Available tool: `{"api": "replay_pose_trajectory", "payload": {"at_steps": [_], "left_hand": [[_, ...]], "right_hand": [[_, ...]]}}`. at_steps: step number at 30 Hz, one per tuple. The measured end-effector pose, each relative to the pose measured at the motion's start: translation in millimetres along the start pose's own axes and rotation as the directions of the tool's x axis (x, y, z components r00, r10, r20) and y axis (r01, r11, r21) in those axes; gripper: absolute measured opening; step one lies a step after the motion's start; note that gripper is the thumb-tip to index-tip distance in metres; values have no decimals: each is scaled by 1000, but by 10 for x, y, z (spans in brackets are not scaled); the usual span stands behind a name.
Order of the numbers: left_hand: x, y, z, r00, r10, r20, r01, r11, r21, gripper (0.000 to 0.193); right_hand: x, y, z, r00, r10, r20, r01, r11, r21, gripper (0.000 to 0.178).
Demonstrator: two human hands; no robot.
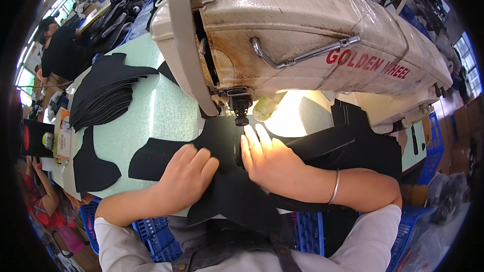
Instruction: The person sews fabric pieces together using a sewing machine by aligning the edges of cutouts, feeding them under the needle to stitch them together, and stacking the sewn pieces.
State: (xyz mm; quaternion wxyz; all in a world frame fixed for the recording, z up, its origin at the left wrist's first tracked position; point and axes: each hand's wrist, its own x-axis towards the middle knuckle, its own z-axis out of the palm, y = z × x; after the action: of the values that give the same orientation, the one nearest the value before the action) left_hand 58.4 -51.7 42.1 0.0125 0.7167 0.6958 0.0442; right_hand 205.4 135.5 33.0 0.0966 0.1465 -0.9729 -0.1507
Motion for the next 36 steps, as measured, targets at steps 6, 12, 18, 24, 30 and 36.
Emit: {"api": "replay_pose_trajectory", "payload": {"at_steps": [6,12,18,24,30,36], "left_hand": [[108,-152,3,999,-54,5,51,902,-429,61],[21,-161,49,997,-3,72,29,934,-356,81],[106,-63,148,978,16,-208,-24,999,-35,61],[123,-133,138,984,-39,-176,0,977,-215,69],[150,-121,91,993,-44,-112,18,974,-227,82],[161,-124,88,994,-47,-102,27,982,-188,80]], "right_hand": [[-30,-48,-13,992,24,127,-23,1000,-17,51],[-17,-50,-38,994,33,104,-37,999,37,50],[8,4,-23,1000,25,0,-25,997,70,45],[3,-11,-33,1000,19,8,-20,998,59,44],[6,-21,-34,991,69,117,-84,987,137,51],[-2,-33,-22,993,57,108,-69,992,109,51]]}}
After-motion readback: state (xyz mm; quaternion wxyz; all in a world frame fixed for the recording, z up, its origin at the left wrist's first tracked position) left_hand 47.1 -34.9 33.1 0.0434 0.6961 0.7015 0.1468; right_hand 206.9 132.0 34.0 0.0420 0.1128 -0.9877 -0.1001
